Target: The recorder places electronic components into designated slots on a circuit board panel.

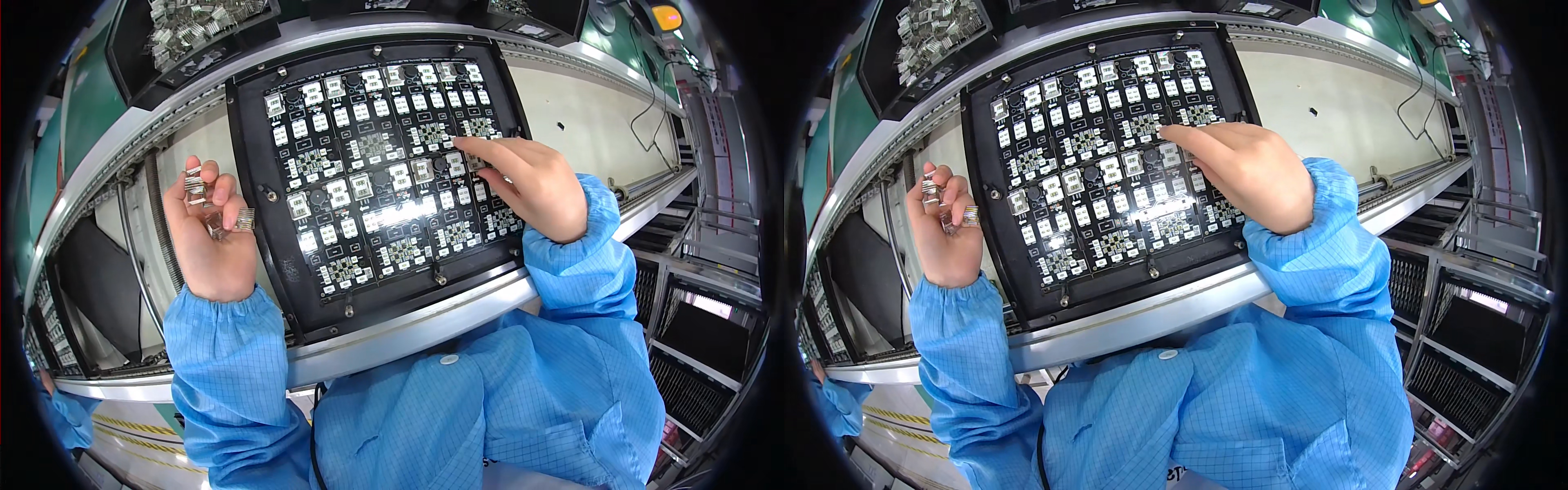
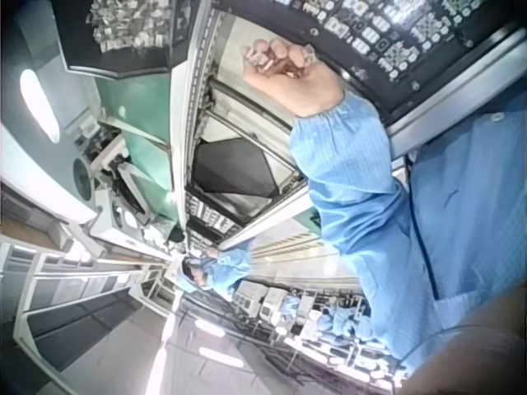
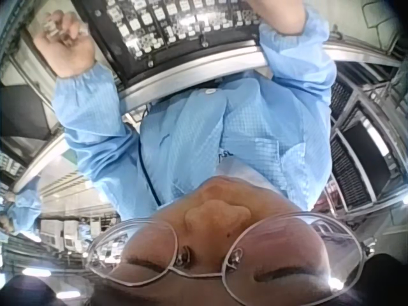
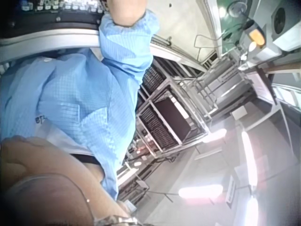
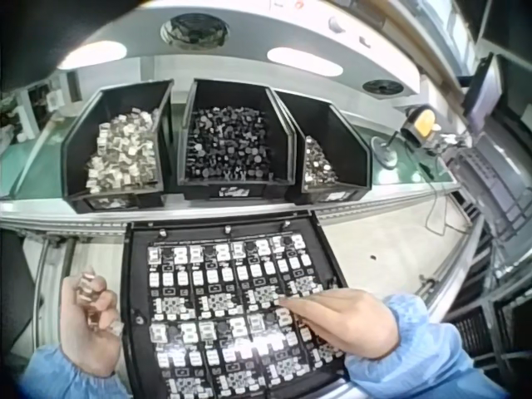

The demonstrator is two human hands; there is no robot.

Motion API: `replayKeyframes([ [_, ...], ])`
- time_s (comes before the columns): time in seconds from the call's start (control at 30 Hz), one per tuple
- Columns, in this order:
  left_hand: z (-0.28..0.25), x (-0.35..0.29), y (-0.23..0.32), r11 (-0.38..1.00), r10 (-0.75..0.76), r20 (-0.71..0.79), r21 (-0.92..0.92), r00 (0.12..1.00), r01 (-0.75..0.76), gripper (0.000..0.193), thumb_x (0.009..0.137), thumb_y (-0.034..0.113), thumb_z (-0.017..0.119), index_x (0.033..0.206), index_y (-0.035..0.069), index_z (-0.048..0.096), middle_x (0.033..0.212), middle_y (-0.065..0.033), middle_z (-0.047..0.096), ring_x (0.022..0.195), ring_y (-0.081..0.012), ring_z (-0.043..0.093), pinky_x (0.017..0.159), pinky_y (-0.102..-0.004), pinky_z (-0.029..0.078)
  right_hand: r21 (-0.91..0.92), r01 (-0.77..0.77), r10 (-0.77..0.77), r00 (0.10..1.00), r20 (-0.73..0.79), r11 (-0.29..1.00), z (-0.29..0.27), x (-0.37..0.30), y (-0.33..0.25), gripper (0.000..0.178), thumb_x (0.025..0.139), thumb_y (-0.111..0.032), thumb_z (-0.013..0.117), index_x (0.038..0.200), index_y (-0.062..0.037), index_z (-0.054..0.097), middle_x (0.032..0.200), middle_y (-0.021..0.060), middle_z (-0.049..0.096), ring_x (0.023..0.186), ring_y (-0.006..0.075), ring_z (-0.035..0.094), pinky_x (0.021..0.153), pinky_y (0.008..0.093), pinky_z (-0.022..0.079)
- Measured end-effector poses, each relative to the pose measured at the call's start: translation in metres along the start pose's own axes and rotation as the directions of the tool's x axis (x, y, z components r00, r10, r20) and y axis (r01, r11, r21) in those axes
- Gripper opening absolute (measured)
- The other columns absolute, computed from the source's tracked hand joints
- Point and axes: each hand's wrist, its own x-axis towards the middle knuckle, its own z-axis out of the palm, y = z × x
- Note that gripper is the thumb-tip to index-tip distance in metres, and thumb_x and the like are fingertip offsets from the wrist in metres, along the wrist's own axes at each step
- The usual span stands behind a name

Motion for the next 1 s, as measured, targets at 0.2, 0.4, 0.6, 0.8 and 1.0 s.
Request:
replayKeyframes([
  [0.2, 0.002, 0.000, 0.000, 0.999, 0.020, -0.033, 0.030, 0.999, -0.019, 0.020, 0.090, 0.016, 0.049, 0.106, 0.006, 0.048, 0.082, -0.0024, 0.050, 0.065, -0.0104, 0.041, 0.045, -0.0201, 0.030, 0.031, 0.016, -0.016, 1.000, -0.017, 0.999, 0.001, 0.000, 0.002, 0.039, 0.073, 0.005, 0.064, 0.111, -0.0032, 0.059, 0.094, 0.0143, 0.065, 0.081, 0.0312, 0.064, 0.069, 0.0365, 0.052],
  [0.4, -0.002, 0.002, 0.002, 0.999, 0.023, -0.008, 0.031, 1.000, -0.023, 0.021, 0.089, 0.016, 0.049, 0.107, 0.005, 0.047, 0.082, -0.0023, 0.049, 0.065, -0.0105, 0.041, 0.045, -0.0207, 0.030, 0.069, -0.024, 0.024, 1.000, 0.003, 0.997, 0.003, 0.000, 0.003, 0.036, 0.073, 0.005, 0.065, 0.108, -0.0027, 0.061, 0.091, 0.0137, 0.065, 0.082, 0.0304, 0.063, 0.071, 0.0351, 0.052],
  [0.6, 0.000, 0.001, -0.001, 0.999, 0.021, -0.016, 0.026, 1.000, -0.021, 0.021, 0.089, 0.016, 0.049, 0.108, 0.005, 0.047, 0.081, -0.0023, 0.049, 0.065, -0.0104, 0.041, 0.046, -0.0209, 0.030, 0.135, -0.036, 0.047, 0.996, -0.076, 0.990, 0.002, 0.004, 0.008, 0.037, 0.069, 0.005, 0.068, 0.105, -0.0036, 0.063, 0.094, 0.0106, 0.065, 0.091, 0.0268, 0.060, 0.078, 0.0356, 0.050],
  [0.8, 0.000, -0.001, -0.003, 1.000, 0.003, -0.008, 0.001, 1.000, -0.003, 0.021, 0.089, 0.015, 0.048, 0.107, 0.005, 0.047, 0.082, -0.0026, 0.049, 0.066, -0.0109, 0.041, 0.047, -0.0217, 0.030, 0.187, -0.021, 0.031, 0.998, -0.050, 0.982, 0.000, -0.001, 0.015, 0.038, 0.068, 0.003, 0.071, 0.104, -0.0039, 0.063, 0.095, 0.0090, 0.064, 0.099, 0.0265, 0.053, 0.083, 0.0349, 0.047],
  [1.0, 0.002, -0.001, 0.001, 0.998, -0.044, -0.031, -0.052, 0.999, 0.043, 0.017, 0.088, 0.015, 0.048, 0.103, 0.008, 0.047, 0.079, -0.0024, 0.046, 0.062, -0.0114, 0.038, 0.046, -0.0233, 0.029, 0.208, 0.000, 0.011, 0.998, -0.054, 0.978, 0.007, -0.005, 0.022, 0.041, 0.067, 0.000, 0.072, 0.107, -0.0038, 0.062, 0.098, 0.0093, 0.062, 0.097, 0.0286, 0.053, 0.084, 0.0363, 0.046],
])
